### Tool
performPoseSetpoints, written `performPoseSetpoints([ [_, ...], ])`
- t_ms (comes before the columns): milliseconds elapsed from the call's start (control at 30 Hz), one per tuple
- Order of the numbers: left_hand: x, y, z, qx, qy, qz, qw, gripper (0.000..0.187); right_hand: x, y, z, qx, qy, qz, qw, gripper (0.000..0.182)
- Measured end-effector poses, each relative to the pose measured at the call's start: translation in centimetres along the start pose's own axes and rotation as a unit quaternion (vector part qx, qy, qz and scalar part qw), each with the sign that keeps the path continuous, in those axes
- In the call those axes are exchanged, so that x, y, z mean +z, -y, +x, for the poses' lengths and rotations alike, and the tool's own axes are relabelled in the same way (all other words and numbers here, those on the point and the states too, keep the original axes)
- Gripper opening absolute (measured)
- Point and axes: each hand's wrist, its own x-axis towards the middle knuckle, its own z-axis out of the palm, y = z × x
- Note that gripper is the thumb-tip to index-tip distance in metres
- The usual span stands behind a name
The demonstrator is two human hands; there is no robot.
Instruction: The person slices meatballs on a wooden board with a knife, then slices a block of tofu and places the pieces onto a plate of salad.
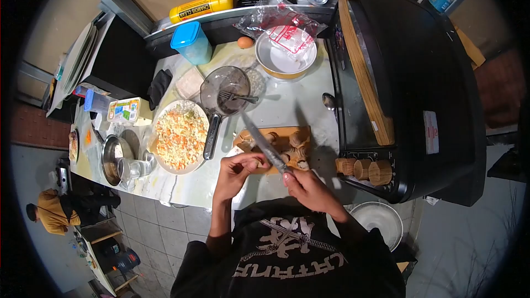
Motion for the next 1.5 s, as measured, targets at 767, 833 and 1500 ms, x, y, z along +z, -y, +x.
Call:
performPoseSetpoints([
  [767, 1.3, 1.5, 7.0, 0.156, -0.033, 0.537, 0.829, 0.014, -1.8, -2.3, -0.3, 0.010, -0.086, 0.066, 0.994, 0.026],
  [833, 1.1, 2.0, 7.0, 0.158, -0.027, 0.538, 0.827, 0.014, -1.9, -2.2, -0.4, 0.015, -0.089, 0.072, 0.993, 0.026],
  [1500, 0.9, 2.7, 6.1, 0.149, 0.008, 0.498, 0.854, 0.022, -1.7, -2.6, -0.5, 0.014, -0.093, 0.070, 0.993, 0.029],
])
